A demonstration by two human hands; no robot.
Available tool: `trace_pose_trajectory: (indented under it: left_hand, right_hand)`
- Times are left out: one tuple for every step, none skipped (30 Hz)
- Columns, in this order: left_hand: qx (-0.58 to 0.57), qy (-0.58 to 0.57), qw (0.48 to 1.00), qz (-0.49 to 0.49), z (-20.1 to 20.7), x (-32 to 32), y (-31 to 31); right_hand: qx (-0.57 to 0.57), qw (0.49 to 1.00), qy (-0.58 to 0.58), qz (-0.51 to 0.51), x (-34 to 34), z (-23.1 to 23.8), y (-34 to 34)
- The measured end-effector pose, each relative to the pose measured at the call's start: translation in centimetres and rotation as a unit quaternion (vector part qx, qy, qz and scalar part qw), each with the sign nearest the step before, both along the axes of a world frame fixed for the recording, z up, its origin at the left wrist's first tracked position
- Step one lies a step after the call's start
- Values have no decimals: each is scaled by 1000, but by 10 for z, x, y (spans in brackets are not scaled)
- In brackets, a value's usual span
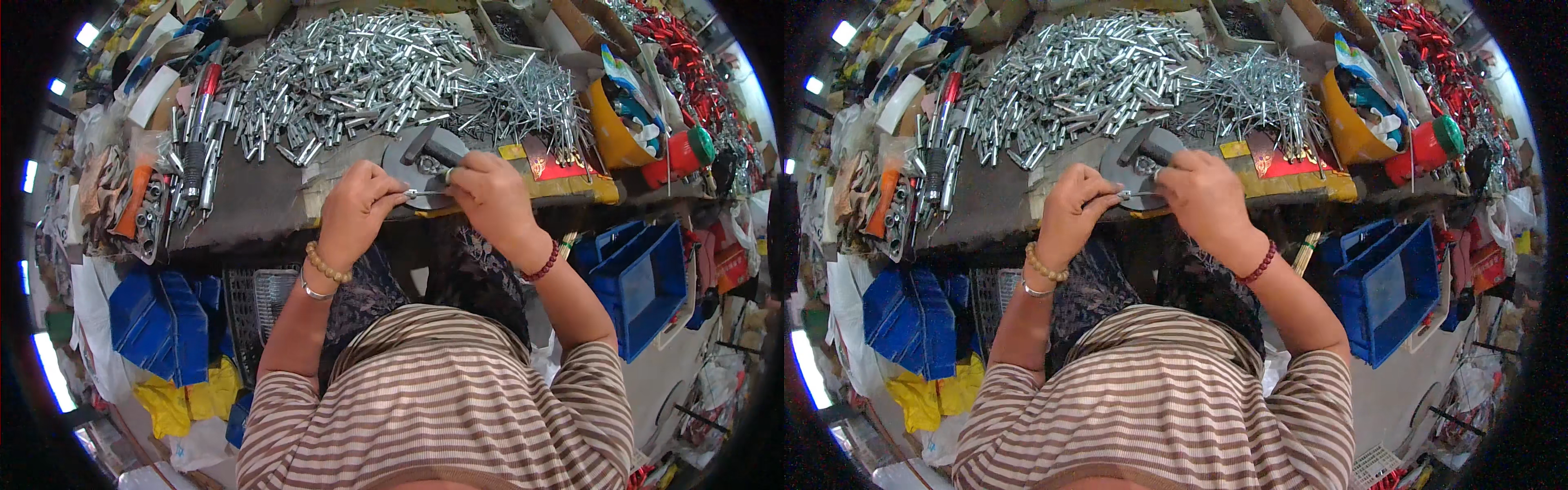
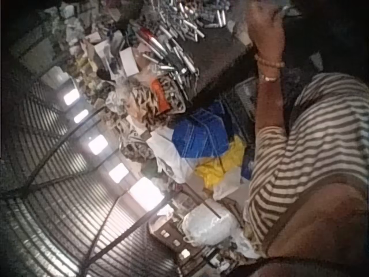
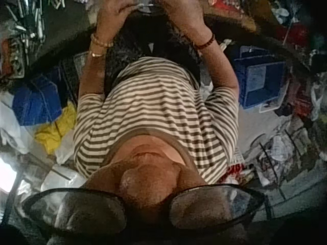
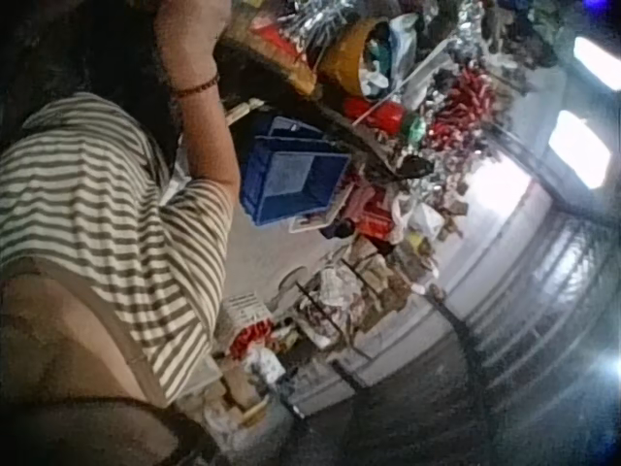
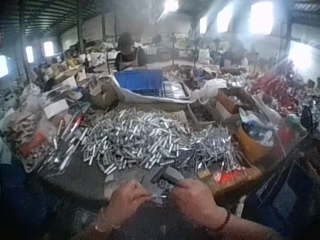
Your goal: The person assembles metal parts by inserting pins into metal sleeves, tapping them with a hammer on a circular base, and placing the finished pieces into a tray.
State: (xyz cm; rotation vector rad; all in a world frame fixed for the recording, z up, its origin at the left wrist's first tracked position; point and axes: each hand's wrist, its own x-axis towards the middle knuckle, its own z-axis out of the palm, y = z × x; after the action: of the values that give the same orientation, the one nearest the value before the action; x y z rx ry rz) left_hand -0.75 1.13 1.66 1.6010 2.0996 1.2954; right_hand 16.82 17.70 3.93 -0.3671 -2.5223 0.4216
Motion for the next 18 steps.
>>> trace_pose_trajectory:
  left_hand:
    - [2,1,1000,1,1,0,0]
    - [3,11,1000,2,1,0,0]
    - [4,21,1000,4,1,1,-1]
    - [6,21,1000,3,2,1,-1]
    - [8,25,1000,5,1,2,-1]
    - [11,30,999,7,1,2,0]
    - [12,30,999,7,1,3,0]
    - [10,39,999,10,0,4,0]
    - [8,47,999,15,0,4,-1]
    - [9,47,999,16,0,4,-1]
    - [14,55,998,16,0,4,-1]
    - [19,62,998,16,0,4,0]
    - [20,62,998,16,0,4,-1]
    - [21,66,997,15,-1,4,-1]
    - [21,70,997,15,-2,4,-1]
    - [22,69,997,14,-1,5,0]
    - [22,64,998,16,-1,5,0]
    - [21,59,998,21,-1,6,-1]
  right_hand:
    - [-27,999,9,-22,1,1,4]
    - [-26,999,10,-21,1,2,11]
    - [-16,997,2,-70,0,2,22]
    - [-6,993,-5,-121,1,3,32]
    - [-4,992,-5,-123,1,4,39]
    - [1,989,-27,-147,1,2,46]
    - [7,984,-49,-172,-1,1,52]
    - [5,981,-75,-177,-2,-1,56]
    - [6,981,-74,-176,-5,-2,58]
    - [-1,982,-82,-171,-8,-3,58]
    - [-8,982,-89,-165,-11,-4,59]
    - [-7,982,-89,-166,-13,-5,60]
    - [-11,985,-84,-152,-15,-8,61]
    - [-14,987,-80,-138,-16,-11,63]
    - [-14,987,-80,-139,-18,-16,66]
    - [-6,988,-79,-131,-20,-21,70]
    - [1,989,-77,-124,-21,-24,73]
    - [0,989,-79,-123,-23,-25,74]
